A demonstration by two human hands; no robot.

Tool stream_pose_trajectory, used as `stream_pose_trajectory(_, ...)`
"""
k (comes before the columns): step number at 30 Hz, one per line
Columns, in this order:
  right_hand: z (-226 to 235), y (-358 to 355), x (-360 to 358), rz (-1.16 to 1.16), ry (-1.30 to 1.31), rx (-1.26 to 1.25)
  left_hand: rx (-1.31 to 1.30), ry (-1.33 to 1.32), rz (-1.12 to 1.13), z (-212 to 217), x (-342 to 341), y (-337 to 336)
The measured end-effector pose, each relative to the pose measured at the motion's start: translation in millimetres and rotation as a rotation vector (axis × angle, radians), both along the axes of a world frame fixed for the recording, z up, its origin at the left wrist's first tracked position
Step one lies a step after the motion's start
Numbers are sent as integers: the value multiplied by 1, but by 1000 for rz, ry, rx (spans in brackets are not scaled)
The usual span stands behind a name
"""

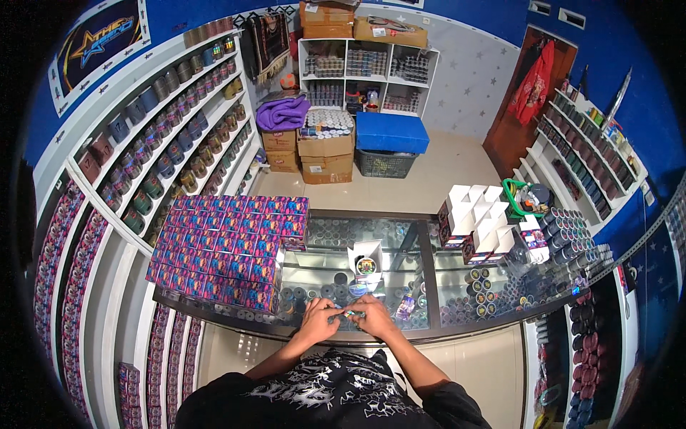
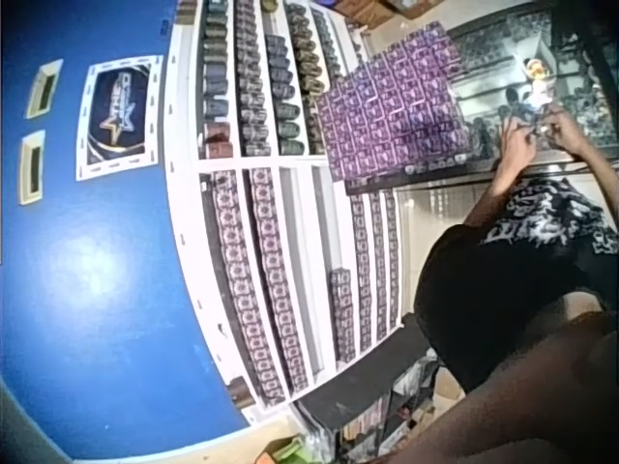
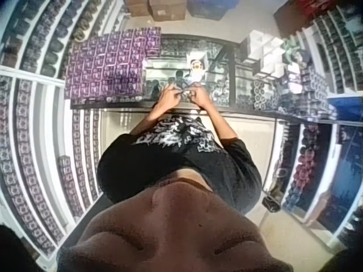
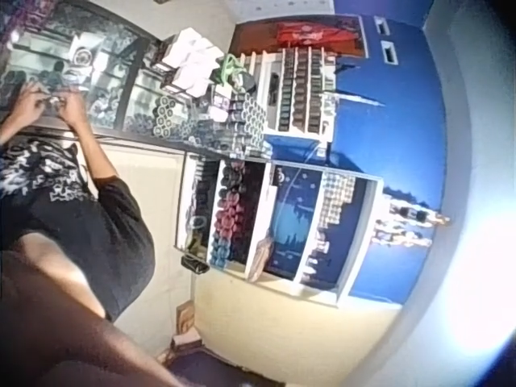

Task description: Packing small circular toy containers into cardboard boxes.

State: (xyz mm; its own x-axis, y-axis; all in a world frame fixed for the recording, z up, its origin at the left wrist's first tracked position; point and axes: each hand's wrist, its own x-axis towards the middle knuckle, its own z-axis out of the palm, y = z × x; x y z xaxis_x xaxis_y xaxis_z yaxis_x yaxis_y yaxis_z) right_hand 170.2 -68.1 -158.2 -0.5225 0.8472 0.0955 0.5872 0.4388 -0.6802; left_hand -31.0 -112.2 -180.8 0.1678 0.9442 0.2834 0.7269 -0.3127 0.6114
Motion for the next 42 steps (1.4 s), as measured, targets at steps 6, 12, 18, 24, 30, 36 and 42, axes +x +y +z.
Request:
stream_pose_trajectory(6, -9, 3, 1, 51, -12, 98, -39, -3, -19, 6, -1, 3)
stream_pose_trajectory(12, -7, 5, 2, 87, -6, 61, -93, 11, -10, 5, 2, 7)
stream_pose_trajectory(18, 26, 8, 9, 197, 66, -46, -312, -512, 36, -2, 6, 15)
stream_pose_trajectory(24, 50, 18, 38, 211, 229, -227, -742, -1001, -106, 24, 21, 25)
stream_pose_trajectory(30, 75, 42, 75, 226, 527, -582, -625, -1085, -24, 61, 57, 38)
stream_pose_trajectory(36, 100, 58, 95, 235, 561, -680, -331, -950, 9, 93, 95, 48)
stream_pose_trajectory(42, 102, 66, 104, 115, 512, -677, -170, -814, 90, 106, 114, 45)
